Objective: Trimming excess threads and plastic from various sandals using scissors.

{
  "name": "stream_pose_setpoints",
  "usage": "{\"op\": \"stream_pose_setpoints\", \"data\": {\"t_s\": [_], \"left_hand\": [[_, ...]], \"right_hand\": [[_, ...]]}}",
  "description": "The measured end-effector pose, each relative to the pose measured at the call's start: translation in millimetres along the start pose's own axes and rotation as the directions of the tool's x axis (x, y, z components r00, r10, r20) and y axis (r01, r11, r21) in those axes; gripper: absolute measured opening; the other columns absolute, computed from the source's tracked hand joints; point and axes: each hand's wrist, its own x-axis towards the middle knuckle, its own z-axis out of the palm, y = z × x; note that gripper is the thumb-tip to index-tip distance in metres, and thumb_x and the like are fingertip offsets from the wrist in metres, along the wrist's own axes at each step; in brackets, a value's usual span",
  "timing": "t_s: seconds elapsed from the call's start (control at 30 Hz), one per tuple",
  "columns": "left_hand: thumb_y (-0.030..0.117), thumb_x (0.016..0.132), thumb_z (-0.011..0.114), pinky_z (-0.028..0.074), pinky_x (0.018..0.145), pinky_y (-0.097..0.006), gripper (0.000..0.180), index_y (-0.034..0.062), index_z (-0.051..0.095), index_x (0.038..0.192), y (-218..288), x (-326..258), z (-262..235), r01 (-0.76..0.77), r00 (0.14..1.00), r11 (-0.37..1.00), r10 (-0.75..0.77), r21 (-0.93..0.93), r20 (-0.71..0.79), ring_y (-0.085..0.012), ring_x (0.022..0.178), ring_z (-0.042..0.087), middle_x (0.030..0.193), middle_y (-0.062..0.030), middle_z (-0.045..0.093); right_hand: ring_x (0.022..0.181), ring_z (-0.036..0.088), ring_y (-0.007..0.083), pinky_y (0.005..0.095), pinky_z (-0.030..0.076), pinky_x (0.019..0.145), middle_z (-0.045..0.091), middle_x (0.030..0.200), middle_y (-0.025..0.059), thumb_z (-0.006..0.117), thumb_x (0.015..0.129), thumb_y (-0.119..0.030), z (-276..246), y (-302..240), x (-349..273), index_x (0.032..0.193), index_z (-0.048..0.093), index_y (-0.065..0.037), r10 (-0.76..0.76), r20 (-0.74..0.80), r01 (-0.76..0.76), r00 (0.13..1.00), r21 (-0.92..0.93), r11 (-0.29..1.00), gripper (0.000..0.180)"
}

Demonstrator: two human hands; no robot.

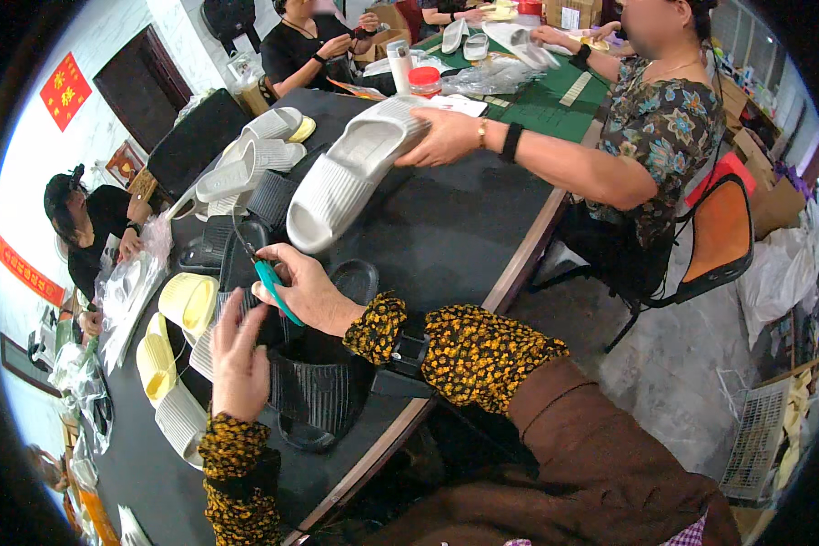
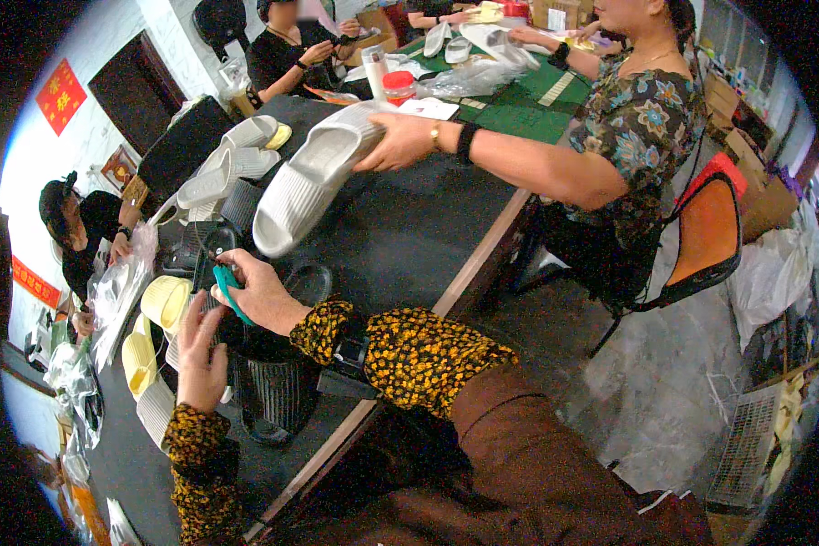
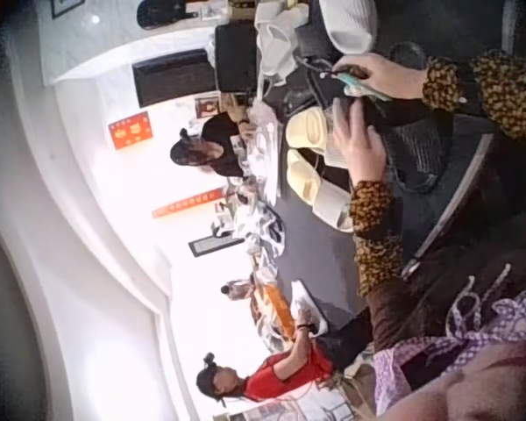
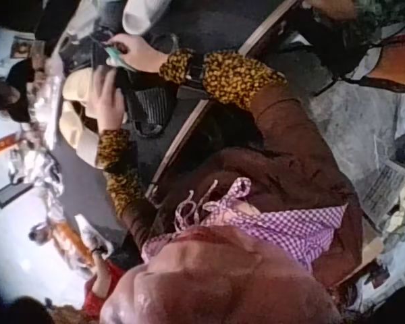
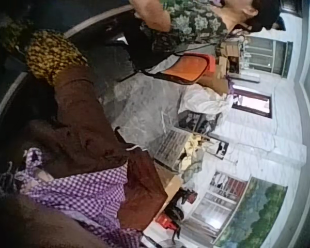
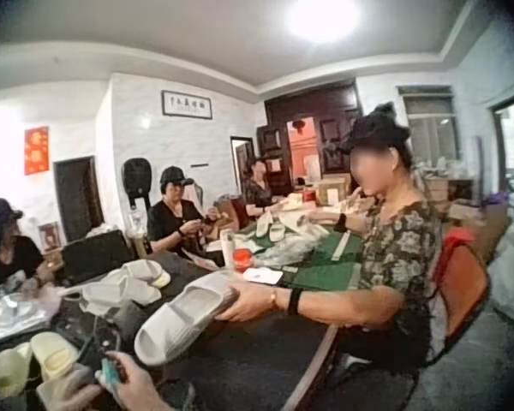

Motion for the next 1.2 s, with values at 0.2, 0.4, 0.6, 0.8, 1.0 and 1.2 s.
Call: {"op": "stream_pose_setpoints", "data": {"t_s": [0.2,0.4,0.6,0.8,1.0,1.2], "left_hand": [[-0.009,0.066,0.049,0.029,0.101,-0.043,0.055,0.0091,0.053,0.118,-8.7,7.4,7.4,-0.067,0.995,0.995,0.061,0.071,0.085,-0.0354,0.121,0.036,0.136,-0.0169,0.033],[-0.009,0.064,0.049,0.03,0.1,-0.043,0.05,0.0071,0.055,0.111,-14.9,8.5,12.4,-0.059,0.998,0.998,0.059,-0.028,0.024,-0.0354,0.117,0.039,0.13,-0.017,0.041],[-0.008,0.064,0.05,0.032,0.096,-0.042,0.042,0.0072,0.058,0.102,-14.7,7.7,20.2,-0.058,0.998,0.995,0.06,-0.075,0.019,-0.0341,0.113,0.043,0.122,-0.0151,0.047],[-0.006,0.066,0.051,0.035,0.09,-0.04,0.031,0.0068,0.063,0.091,-13.3,4.5,18.7,-0.134,0.99,0.99,0.133,0.042,0.041,-0.0305,0.107,0.046,0.118,-0.0104,0.052],[-0.003,0.066,0.052,0.037,0.084,-0.038,0.028,0.0077,0.064,0.089,-18.7,-1.7,14.4,-0.147,0.986,0.987,0.14,0.069,0.093,-0.0268,0.097,0.049,0.104,-0.0051,0.058],[-0.003,0.071,0.051,0.039,0.08,-0.036,0.031,0.0098,0.061,0.097,-17.4,-10.8,10.9,-0.05,0.996,0.998,0.047,0.033,0.076,-0.0278,0.089,0.05,0.089,-0.008,0.053]], "right_hand": [[0.071,0.053,0.0051,0.0213,0.045,0.061,0.056,0.089,0.0029,0.064,0.08,-0.007,-1.7,6.4,3.7,0.112,0.047,0.002,-0.112,-0.057,0.103,0.992,-0.138,0.985,0.038],[0.068,0.053,0.0051,0.0216,0.045,0.058,0.057,0.08,0.0015,0.064,0.079,-0.007,5.3,9.1,2.7,0.111,0.048,0.002,-0.138,-0.012,0.137,0.99,-0.103,0.985,0.037],[0.064,0.052,0.0047,0.0211,0.044,0.055,0.056,0.075,0.0015,0.064,0.079,-0.008,1.0,2.0,-0.1,0.111,0.048,0.002,-0.141,-0.049,0.137,0.989,-0.08,0.987,0.037],[0.062,0.051,0.0046,0.0207,0.043,0.052,0.056,0.075,0.0019,0.065,0.079,-0.007,2.0,3.4,0.6,0.111,0.047,0.002,-0.116,-0.055,0.109,0.992,-0.113,0.988,0.038],[0.058,0.052,0.0058,0.0206,0.043,0.048,0.058,0.078,0.0038,0.063,0.079,-0.006,0.8,11.4,4.4,0.11,0.048,-0.001,-0.153,-0.042,0.145,0.987,-0.149,0.978,0.035],[0.049,0.048,0.0042,0.0179,0.037,0.038,0.057,0.07,0.0038,0.061,0.082,-0.012,4.5,-5.6,0.8,0.111,0.049,-0.002,0.032,-0.026,-0.034,0.999,-0.118,0.992,0.033]]}}
